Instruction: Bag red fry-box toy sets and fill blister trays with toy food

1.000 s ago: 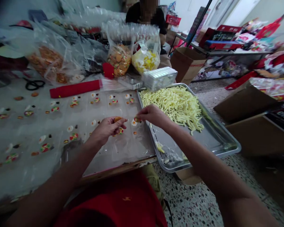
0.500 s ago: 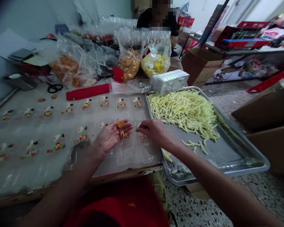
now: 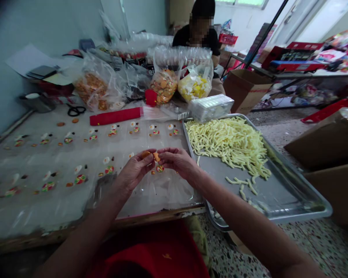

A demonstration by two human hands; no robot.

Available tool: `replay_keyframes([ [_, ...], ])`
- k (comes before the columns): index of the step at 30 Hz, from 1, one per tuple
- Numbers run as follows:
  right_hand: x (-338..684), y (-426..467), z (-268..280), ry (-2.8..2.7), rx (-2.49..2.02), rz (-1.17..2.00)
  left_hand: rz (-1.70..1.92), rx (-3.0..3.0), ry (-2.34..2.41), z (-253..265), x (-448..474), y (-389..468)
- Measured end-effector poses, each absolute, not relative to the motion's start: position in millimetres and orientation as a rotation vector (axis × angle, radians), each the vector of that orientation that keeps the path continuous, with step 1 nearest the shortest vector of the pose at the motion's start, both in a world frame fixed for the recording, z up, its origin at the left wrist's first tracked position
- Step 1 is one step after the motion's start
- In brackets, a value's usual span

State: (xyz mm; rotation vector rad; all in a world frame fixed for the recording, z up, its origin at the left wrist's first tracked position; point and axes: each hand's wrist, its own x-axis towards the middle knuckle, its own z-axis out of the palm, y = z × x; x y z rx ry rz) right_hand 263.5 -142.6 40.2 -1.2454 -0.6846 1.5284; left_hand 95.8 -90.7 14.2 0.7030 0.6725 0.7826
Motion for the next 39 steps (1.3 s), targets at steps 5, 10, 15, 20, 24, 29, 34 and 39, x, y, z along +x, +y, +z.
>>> replay_keyframes([
  [5,231.5,-136.1,35.0,-0.782,-1.188,1.502,0.934,0.854,0.719,6.9,77.8,-88.9],
  [10,213.0,-118.9,38.5,-0.953,-1.224,1.564,1.001,0.944,0.873,13.5,54.5,-79.5],
  [15,197.7,-71.6,43.7,-1.07,-1.224,1.688,1.012,1.013,0.984,32.7,21.8,-66.0],
  [20,144.5,-5.4,36.7,-1.116,-1.138,1.705,1.017,1.052,1.084,35.6,-26.2,-21.0],
  [24,84.8,71.2,24.9,-1.232,-1.045,1.341,1.095,1.32,1.312,31.6,-75.9,59.7],
  [29,4.2,197.7,16.2,-1.732,-1.315,0.815,0.917,1.732,1.842,30.7,-141.5,194.2],
  [34,-52.4,294.0,-12.1,-1.986,-1.538,0.704,0.517,1.807,2.094,12.6,-202.0,297.2],
  [39,-63.1,326.6,-40.4,-2.2,-1.623,0.602,0.438,1.844,2.123,-6.2,-255.2,347.2],
])
